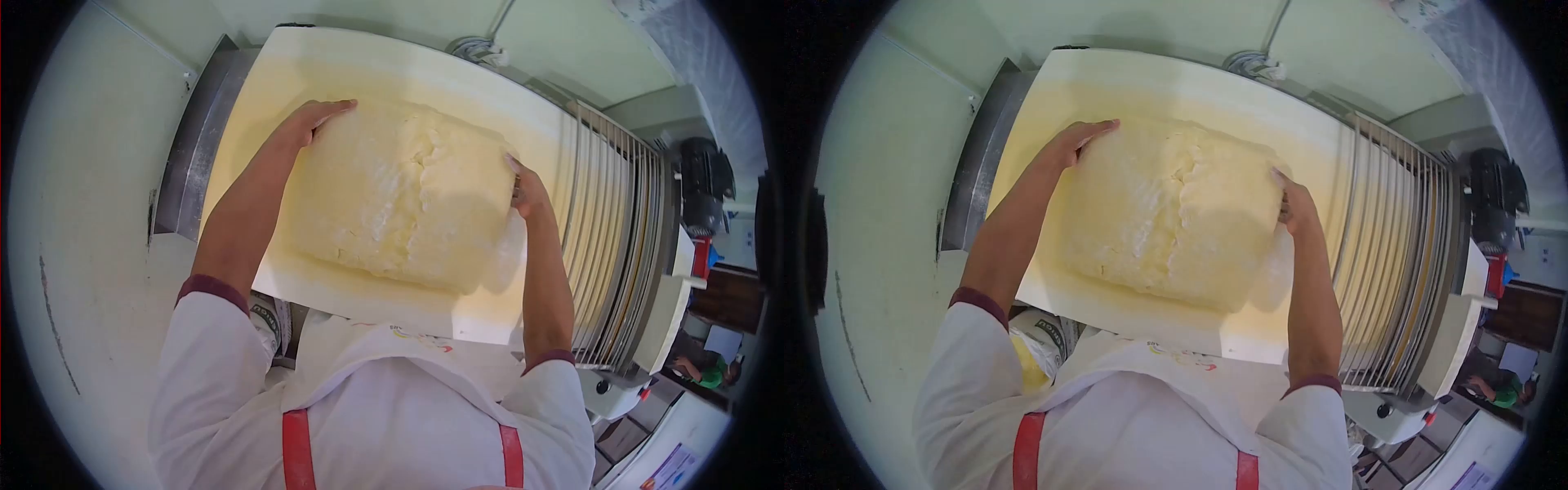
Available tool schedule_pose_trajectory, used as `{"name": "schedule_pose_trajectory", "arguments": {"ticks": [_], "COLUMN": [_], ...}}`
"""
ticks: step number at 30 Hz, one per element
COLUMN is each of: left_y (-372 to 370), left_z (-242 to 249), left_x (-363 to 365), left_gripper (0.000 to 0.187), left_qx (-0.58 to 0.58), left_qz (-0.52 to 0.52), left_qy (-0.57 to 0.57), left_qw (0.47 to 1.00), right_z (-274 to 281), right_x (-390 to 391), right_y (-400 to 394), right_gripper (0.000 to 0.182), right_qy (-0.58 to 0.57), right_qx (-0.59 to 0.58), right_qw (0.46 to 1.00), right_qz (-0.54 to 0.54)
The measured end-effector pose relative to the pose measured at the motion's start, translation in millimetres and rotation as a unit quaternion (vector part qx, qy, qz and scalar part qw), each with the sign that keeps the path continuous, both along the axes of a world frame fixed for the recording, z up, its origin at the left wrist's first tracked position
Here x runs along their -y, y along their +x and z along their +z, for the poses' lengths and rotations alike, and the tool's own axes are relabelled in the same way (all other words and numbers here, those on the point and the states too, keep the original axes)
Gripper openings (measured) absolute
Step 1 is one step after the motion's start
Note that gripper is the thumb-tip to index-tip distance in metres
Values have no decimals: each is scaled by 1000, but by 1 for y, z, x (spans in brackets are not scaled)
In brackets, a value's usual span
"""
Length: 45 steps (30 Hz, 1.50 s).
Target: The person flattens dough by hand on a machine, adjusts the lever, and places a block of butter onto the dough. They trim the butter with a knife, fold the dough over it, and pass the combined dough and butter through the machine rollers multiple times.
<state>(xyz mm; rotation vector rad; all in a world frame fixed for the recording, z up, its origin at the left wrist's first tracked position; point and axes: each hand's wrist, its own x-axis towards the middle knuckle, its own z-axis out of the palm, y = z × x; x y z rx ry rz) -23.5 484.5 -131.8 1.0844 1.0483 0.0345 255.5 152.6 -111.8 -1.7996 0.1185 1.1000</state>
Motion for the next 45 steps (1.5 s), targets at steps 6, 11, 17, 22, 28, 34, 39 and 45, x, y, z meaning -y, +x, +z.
{"name": "schedule_pose_trajectory", "arguments": {"ticks": [6, 11, 17, 22, 28, 34, 39, 45], "left_y": [-5, 0, 35, 153, 298, 217, 90, 130], "left_z": [23, 19, 19, 55, 100, 83, -22, 7], "left_x": [32, 28, 25, 33, 107, 84, 59, 97], "left_gripper": [66, 69, 64, 54, 54, 55, 35, 39], "left_qx": [76, 60, 95, 43, 157, 377, 101, 63], "left_qz": [0, 0, -20, -236, -510, -101, 80, 73], "left_qy": [141, 91, 8, 191, 222, 37, 142, -77], "left_qw": [987, 994, 995, 952, 816, 920, 981, 992], "right_z": [-2, 44, -23, -32, 1, 62, 21, 1], "right_x": [7, -1, -16, 4, 83, 148, 71, 28], "right_y": [-24, -32, -73, -98, -108, -54, 39, 115], "right_gripper": [55, 58, 61, 65, 71, 71, 67, 65], "right_qy": [161, 268, 369, 408, 419, 265, -71, 68], "right_qx": [60, 112, 67, 39, 28, 234, 405, -22], "right_qw": [984, 951, 927, 899, 874, 924, 907, 994], "right_qz": [49, 108, -29, -155, -242, -143, 92, 83]}}
